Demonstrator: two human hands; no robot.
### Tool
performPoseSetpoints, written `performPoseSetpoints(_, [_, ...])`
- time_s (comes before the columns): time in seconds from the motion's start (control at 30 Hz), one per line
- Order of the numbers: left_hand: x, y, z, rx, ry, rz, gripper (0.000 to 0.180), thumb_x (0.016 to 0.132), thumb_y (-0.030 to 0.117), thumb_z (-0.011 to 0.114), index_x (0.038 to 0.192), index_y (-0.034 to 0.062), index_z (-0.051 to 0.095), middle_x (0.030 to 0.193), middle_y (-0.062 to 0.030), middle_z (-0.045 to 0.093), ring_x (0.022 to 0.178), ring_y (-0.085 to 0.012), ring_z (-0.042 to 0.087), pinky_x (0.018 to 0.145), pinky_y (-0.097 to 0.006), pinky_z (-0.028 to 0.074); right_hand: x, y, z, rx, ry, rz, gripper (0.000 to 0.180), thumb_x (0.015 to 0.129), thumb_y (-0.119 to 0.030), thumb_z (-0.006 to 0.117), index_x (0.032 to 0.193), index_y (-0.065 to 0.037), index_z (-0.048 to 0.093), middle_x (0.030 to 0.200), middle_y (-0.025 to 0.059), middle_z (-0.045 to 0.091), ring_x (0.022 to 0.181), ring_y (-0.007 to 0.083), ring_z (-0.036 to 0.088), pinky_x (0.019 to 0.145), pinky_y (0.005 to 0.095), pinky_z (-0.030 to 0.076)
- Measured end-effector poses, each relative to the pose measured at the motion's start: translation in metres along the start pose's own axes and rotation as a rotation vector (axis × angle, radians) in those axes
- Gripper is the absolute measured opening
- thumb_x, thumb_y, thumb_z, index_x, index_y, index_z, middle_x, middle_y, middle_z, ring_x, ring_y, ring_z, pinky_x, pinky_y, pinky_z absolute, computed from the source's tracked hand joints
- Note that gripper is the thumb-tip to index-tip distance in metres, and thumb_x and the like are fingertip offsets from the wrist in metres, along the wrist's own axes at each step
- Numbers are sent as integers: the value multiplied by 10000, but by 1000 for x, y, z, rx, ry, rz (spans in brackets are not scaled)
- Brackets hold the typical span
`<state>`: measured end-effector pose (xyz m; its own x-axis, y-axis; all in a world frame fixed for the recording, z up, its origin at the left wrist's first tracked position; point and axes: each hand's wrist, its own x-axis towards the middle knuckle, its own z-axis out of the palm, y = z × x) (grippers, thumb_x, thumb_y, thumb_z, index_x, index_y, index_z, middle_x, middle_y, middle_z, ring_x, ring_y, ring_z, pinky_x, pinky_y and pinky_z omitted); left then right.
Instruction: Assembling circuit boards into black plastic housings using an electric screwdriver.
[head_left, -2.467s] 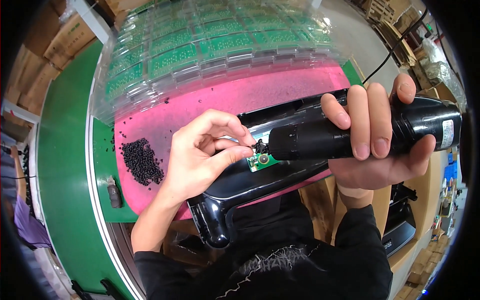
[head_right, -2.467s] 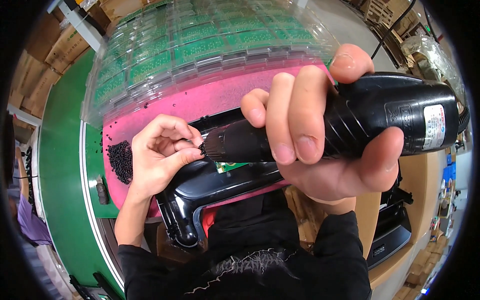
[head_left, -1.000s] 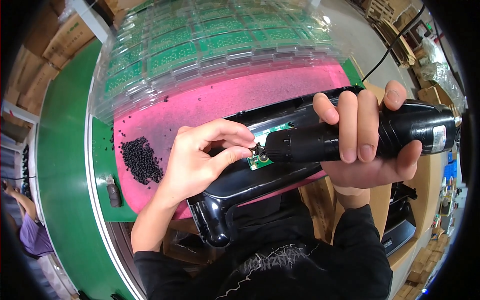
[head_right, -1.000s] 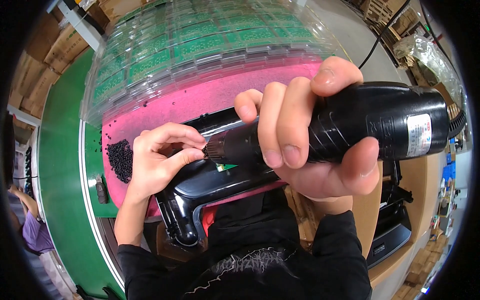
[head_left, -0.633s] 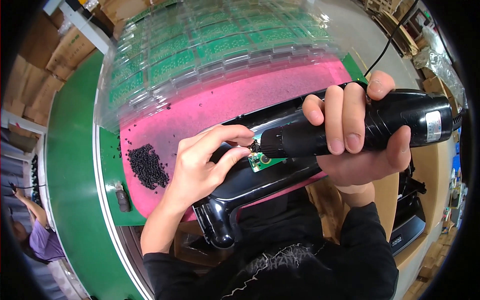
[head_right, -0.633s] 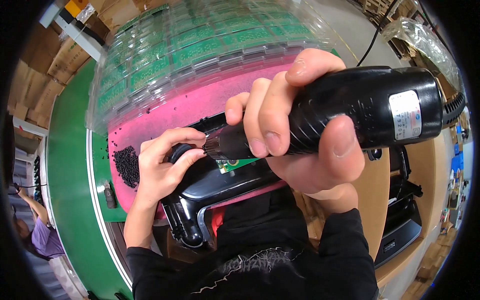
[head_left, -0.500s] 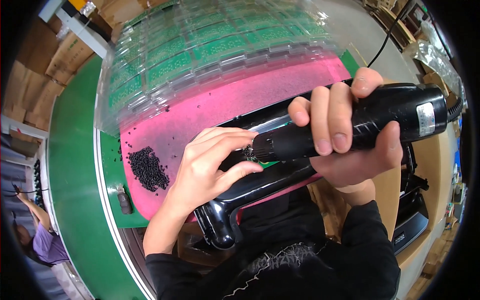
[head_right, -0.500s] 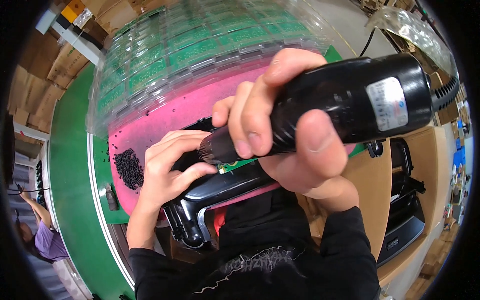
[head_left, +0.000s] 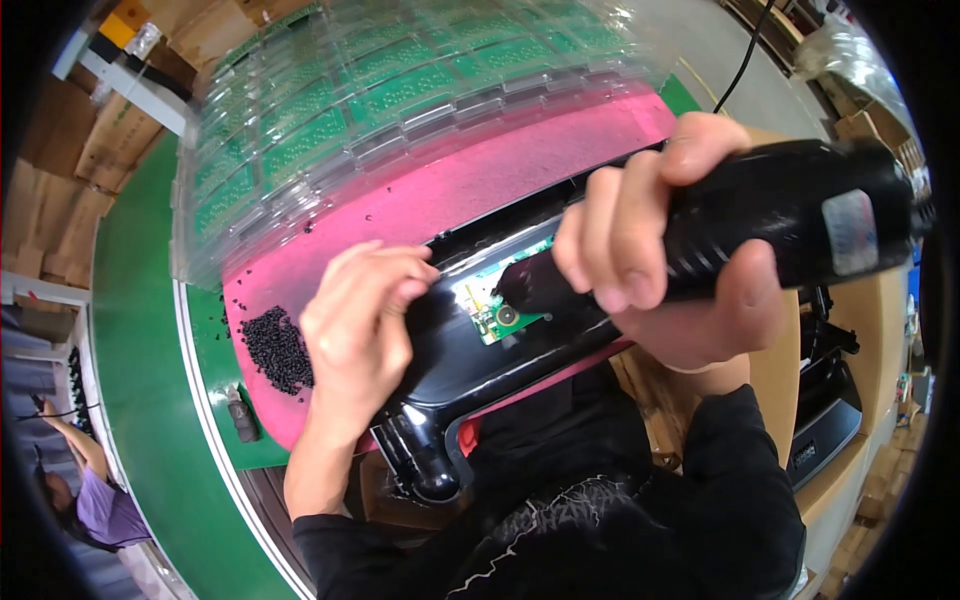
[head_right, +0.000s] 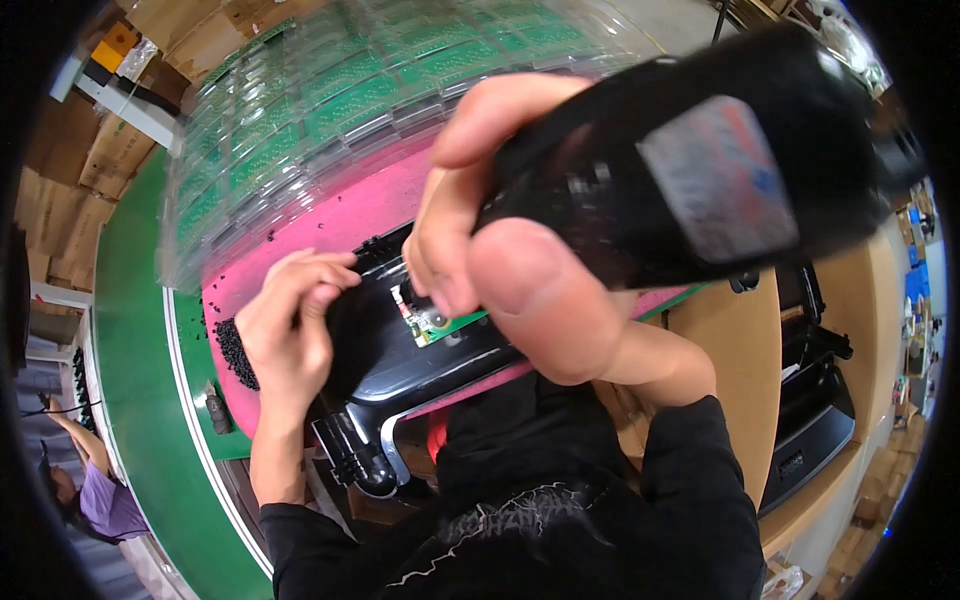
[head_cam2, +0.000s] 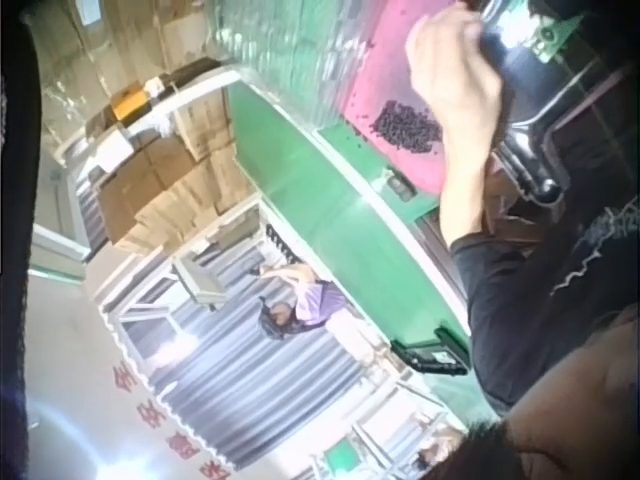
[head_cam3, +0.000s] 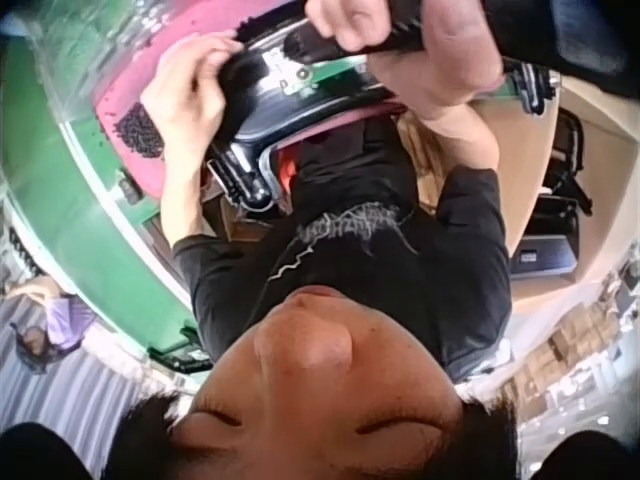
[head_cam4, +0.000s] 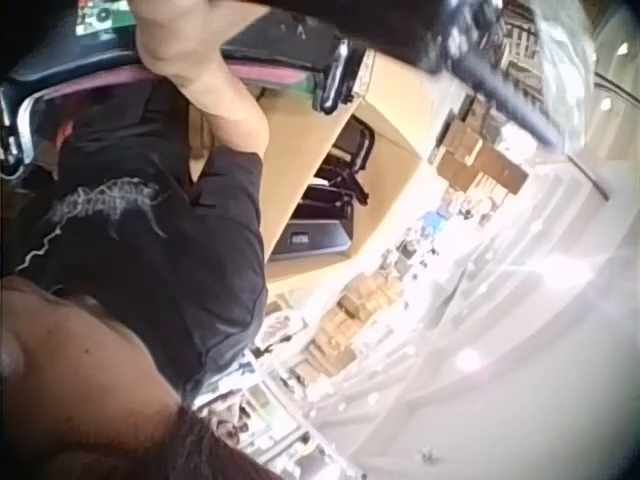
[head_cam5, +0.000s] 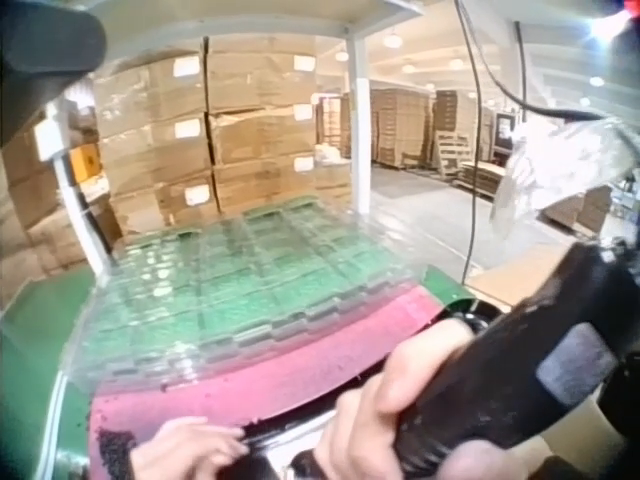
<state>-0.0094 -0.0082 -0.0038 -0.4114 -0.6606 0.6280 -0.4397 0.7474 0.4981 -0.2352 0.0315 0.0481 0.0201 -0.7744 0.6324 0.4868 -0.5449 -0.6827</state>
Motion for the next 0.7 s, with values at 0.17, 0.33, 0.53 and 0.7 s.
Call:
performPoseSetpoints(0.17, [0, 6, 1, -180, -65, -149, 37, 890, -8, 669, 896, 1, 634, 791, -106, 663, 720, -267, 660, 690, -347, 520, 14, -17, -19, -327, -44, 8, 449, 958, -406, 535, 1212, -41, 470, 653, -2, 515, 562, 127, 501, 584, 294, 446])
performPoseSetpoints(0.33, [-1, 11, -6, -179, -294, -282, 163, 963, 92, 616, 851, -17, 568, 695, -147, 533, 620, -318, 563, 583, -377, 451, 12, -9, -30, -483, -12, 144, 337, 934, -280, 566, 1136, -30, 464, 624, 34, 505, 543, 129, 494, 574, 311, 468])
performPoseSetpoints(0.53, [1, 11, -3, -155, -377, -160, 166, 909, 101, 669, 803, 2, 588, 686, -118, 519, 629, -314, 567, 580, -400, 459, 11, 4, -35, -451, 25, 157, 326, 918, -274, 577, 1111, -35, 466, 626, 41, 512, 536, 132, 499, 564, 318, 473])
performPoseSetpoints(0.7, [2, 9, 2, -161, -385, -82, 143, 853, 126, 724, 817, 27, 627, 773, -76, 630, 687, -278, 620, 601, -382, 507, 12, 8, -41, -480, 28, 174, 327, 908, -270, 584, 1105, -35, 471, 625, 43, 515, 535, 131, 501, 558, 316, 473])
